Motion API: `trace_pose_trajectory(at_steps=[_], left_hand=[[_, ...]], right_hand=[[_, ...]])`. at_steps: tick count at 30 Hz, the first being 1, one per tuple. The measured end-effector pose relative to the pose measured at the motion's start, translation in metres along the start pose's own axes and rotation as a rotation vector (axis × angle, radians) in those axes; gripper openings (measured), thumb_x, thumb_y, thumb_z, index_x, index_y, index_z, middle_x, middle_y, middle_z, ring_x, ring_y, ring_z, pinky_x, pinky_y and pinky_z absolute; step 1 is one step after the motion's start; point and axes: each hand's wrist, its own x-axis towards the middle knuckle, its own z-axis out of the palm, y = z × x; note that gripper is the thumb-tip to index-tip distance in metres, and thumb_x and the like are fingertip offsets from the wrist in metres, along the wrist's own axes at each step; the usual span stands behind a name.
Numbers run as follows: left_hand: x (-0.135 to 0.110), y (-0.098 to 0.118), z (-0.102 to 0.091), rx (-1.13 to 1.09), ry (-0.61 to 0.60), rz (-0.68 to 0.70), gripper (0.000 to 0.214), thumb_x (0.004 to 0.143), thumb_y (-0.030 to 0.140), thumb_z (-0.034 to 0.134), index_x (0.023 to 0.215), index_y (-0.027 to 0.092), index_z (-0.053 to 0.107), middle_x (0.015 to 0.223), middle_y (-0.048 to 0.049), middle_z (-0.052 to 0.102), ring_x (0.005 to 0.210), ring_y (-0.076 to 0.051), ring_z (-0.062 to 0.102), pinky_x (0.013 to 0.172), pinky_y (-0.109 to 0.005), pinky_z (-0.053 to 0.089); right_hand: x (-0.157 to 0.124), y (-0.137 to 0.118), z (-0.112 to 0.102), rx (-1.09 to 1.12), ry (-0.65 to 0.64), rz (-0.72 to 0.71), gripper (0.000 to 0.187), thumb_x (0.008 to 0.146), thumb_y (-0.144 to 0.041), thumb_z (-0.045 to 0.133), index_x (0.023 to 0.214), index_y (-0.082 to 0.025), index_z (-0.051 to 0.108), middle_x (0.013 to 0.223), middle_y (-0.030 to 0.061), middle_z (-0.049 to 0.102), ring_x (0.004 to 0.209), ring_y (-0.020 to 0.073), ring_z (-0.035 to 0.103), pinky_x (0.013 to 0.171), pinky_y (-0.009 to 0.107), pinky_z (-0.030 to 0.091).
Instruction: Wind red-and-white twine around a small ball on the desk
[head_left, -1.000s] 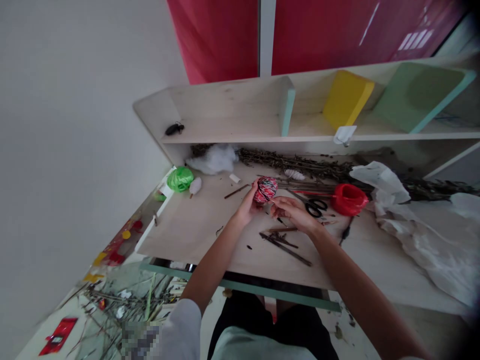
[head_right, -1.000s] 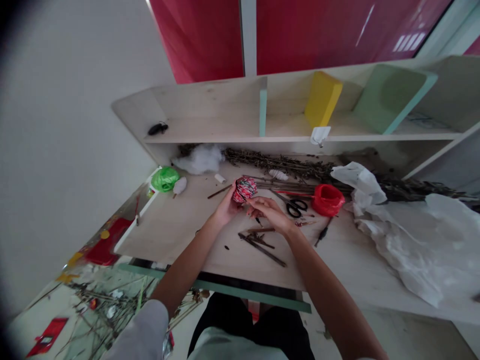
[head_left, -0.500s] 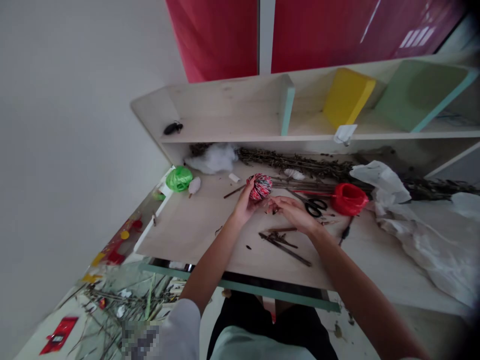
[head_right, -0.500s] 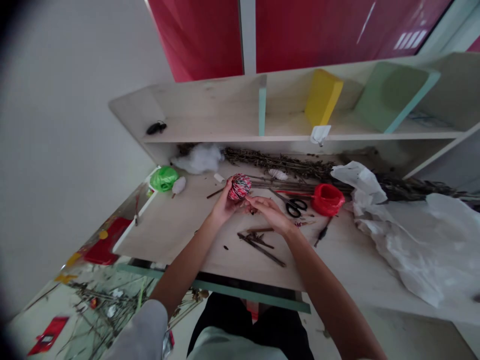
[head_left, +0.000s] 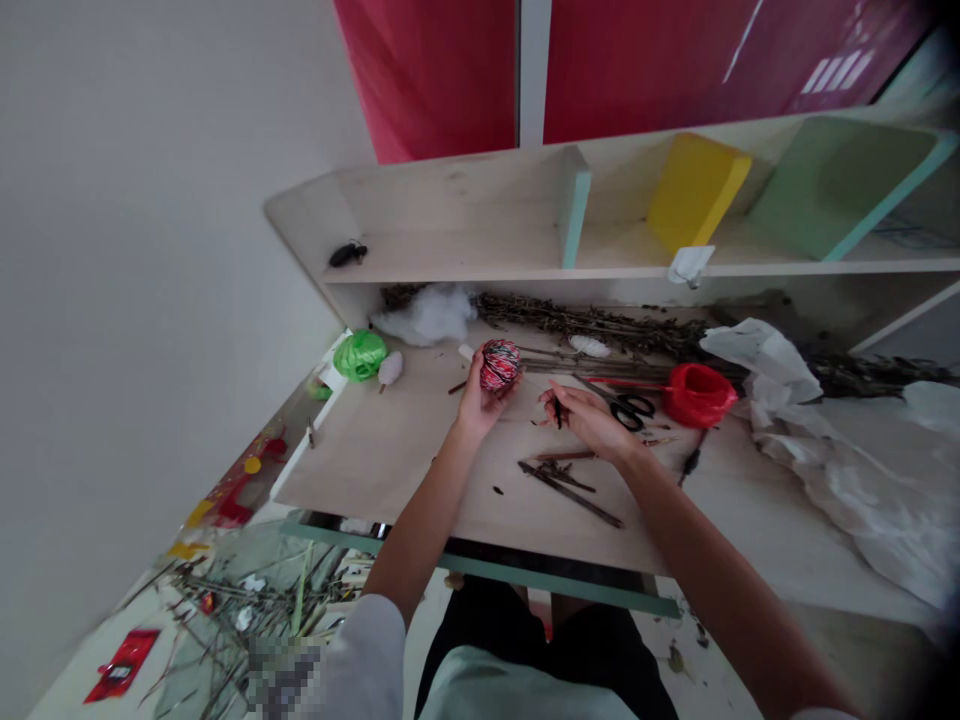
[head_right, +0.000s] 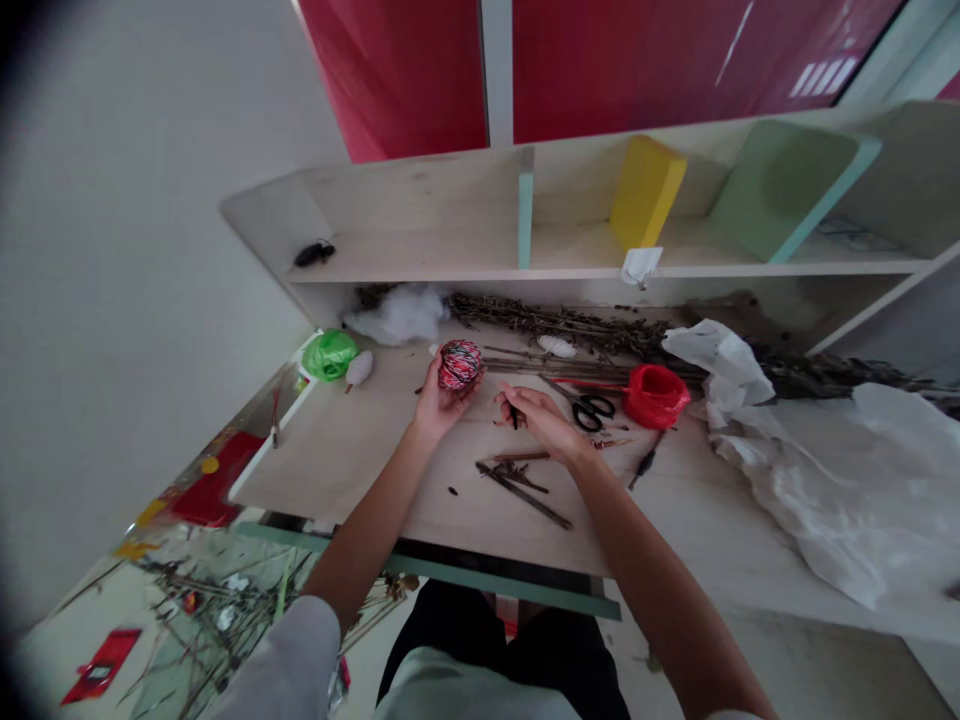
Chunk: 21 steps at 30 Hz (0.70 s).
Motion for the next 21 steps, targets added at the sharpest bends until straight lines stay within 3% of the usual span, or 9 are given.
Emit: trace_pose_trajectory(at_steps=[9, 15, 21], left_hand=[[0.005, 0.003, -0.005, 0.021, -0.003, -0.031, 0.064, 0.085, 0.061, 0.051, 0.132, 0.018, 0.052, 0.109, -0.0116, 0.069, 0.099, -0.021, 0.066, 0.092, -0.035, 0.052], [0.007, 0.000, -0.005, 0.047, -0.007, -0.033, 0.067, 0.088, 0.067, 0.038, 0.123, 0.014, 0.059, 0.107, -0.0125, 0.069, 0.100, -0.019, 0.066, 0.093, -0.033, 0.052], [0.007, -0.010, -0.003, 0.133, 0.010, -0.005, 0.061, 0.077, 0.062, 0.062, 0.122, 0.021, 0.058, 0.106, -0.0086, 0.069, 0.095, -0.021, 0.066, 0.086, -0.035, 0.054]], right_hand=[[0.004, 0.011, -0.004, -0.014, 0.021, -0.023, 0.037, 0.072, -0.054, 0.071, 0.072, -0.018, 0.065, 0.071, 0.0022, 0.060, 0.064, 0.0120, 0.052, 0.062, 0.027, 0.041], [0.004, 0.017, -0.003, -0.063, -0.033, 0.004, 0.037, 0.073, -0.054, 0.069, 0.072, -0.017, 0.067, 0.070, 0.0032, 0.063, 0.061, 0.0122, 0.050, 0.065, 0.028, 0.042], [0.002, 0.012, -0.002, -0.103, -0.041, -0.007, 0.036, 0.073, -0.053, 0.070, 0.071, -0.017, 0.067, 0.069, 0.0026, 0.063, 0.065, 0.0134, 0.053, 0.070, 0.029, 0.044]])
